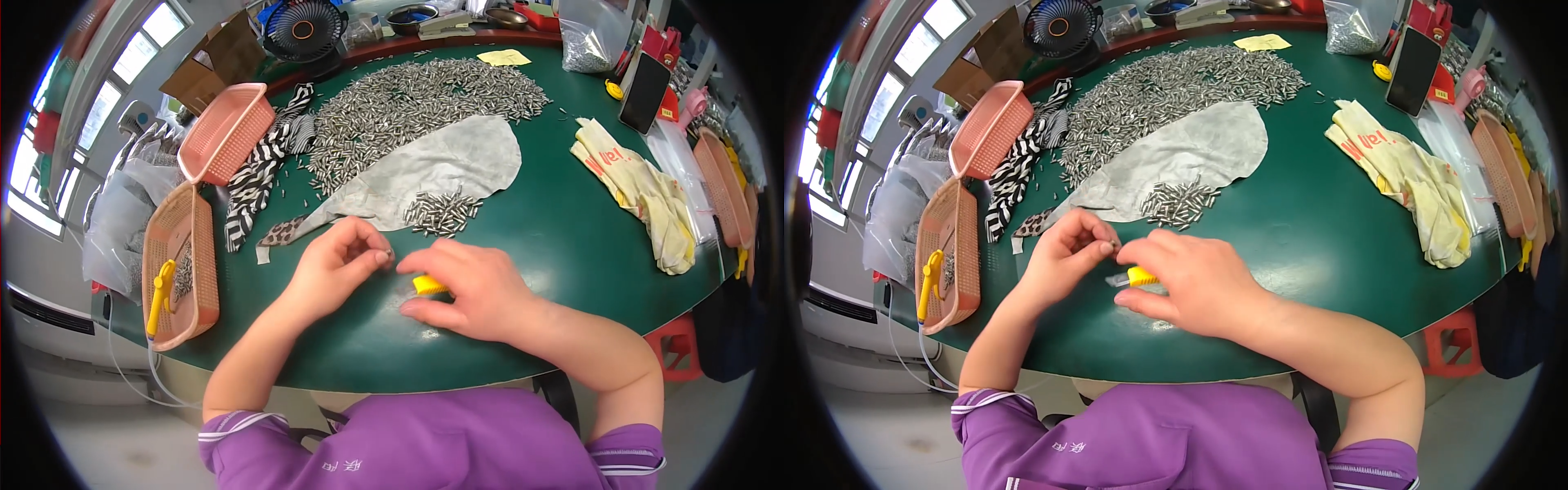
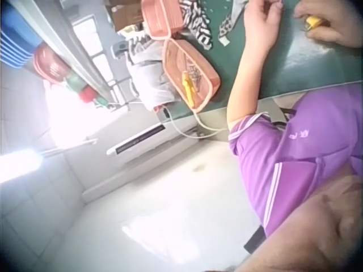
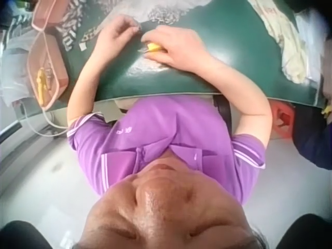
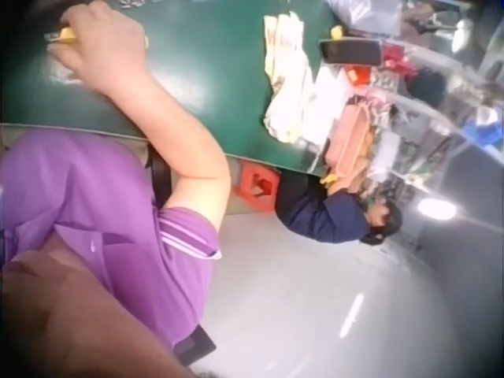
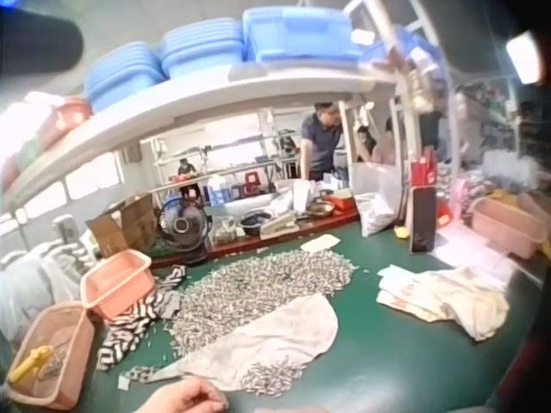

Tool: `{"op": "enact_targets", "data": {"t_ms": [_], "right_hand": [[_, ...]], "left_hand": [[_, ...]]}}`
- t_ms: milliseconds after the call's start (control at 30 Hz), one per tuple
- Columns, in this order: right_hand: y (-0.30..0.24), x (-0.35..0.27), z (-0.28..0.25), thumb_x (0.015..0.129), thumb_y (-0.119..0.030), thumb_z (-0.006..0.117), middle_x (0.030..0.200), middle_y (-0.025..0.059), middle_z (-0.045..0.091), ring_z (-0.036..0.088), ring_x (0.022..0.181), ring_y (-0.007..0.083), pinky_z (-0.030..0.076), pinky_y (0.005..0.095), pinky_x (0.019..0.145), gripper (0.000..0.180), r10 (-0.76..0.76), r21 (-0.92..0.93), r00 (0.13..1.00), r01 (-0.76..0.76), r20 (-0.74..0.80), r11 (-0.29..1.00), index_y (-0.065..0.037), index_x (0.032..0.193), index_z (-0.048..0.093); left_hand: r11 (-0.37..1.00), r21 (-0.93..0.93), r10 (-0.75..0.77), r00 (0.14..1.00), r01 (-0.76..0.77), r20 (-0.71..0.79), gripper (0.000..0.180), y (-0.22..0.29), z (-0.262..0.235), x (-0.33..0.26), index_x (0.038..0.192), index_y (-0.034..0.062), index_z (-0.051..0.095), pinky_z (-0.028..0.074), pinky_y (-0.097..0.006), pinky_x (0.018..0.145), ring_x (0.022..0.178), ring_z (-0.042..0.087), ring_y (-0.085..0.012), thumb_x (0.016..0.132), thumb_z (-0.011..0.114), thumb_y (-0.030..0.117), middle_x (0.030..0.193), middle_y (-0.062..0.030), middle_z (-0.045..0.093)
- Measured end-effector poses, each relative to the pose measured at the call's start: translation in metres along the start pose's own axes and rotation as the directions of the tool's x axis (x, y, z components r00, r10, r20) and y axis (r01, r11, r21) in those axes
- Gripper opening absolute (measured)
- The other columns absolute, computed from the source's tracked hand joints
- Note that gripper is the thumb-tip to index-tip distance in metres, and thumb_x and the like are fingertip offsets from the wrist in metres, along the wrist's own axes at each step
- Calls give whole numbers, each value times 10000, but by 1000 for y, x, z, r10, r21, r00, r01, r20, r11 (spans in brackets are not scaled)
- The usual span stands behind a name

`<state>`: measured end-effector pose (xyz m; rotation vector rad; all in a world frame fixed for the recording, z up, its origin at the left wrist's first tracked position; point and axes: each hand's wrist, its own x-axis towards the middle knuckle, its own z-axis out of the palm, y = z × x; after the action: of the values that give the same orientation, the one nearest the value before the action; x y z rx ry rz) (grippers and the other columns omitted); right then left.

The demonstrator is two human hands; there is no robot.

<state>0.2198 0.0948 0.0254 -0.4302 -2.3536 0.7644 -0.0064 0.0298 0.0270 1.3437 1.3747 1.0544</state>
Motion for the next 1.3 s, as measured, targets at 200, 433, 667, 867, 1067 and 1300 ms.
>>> {"op": "enact_targets", "data": {"t_ms": [200,433,667,867,1067,1300], "right_hand": [[4,3,5,932,-131,603,968,84,614,640,811,271,517,391,686,280,90,176,995,-83,-31,981,-120,1211,618],[-2,6,5,876,-9,640,936,80,675,646,797,234,526,336,681,320,9,176,1000,-14,27,984,-75,1187,674],[2,6,10,866,-71,671,880,51,641,647,748,227,532,346,627,280,-48,126,999,50,-23,991,-114,1142,683],[0,7,6,839,-7,683,929,89,690,667,781,244,540,340,654,311,-32,123,999,29,25,992,-60,1146,686],[0,6,6,827,-7,691,903,90,674,664,762,240,540,337,632,341,-38,80,999,36,14,996,-79,1160,690],[1,5,8,834,-51,686,875,42,629,639,738,216,524,340,611,354,-49,64,999,49,-6,997,-145,1175,679]], "left_hand": [[861,-507,38,999,-24,18,212,-16,8,-29,1073,27,548,550,-291,852,948,672,-171,909,666,-36,1002,-96,675],[824,-566,-2,998,38,63,217,-21,0,-26,1089,16,576,555,-310,903,974,675,-177,903,676,-36,1009,-89,676],[813,-582,42,995,21,94,149,-25,-1,-25,1039,7,609,552,-307,920,988,672,-169,910,666,-42,1052,-86,662],[858,-514,66,994,-12,88,136,-28,0,-25,1041,0,623,546,-291,917,998,661,-152,915,666,-28,1066,-70,654],[872,-490,46,996,-4,73,129,-25,1,-26,1042,-3,634,544,-281,909,990,664,-146,918,671,-13,1059,-64,664],[875,-484,2,999,21,48,126,-24,3,-28,1014,-8,641,554,-275,888,964,673,-142,900,696,-12,1040,-64,682]]}}
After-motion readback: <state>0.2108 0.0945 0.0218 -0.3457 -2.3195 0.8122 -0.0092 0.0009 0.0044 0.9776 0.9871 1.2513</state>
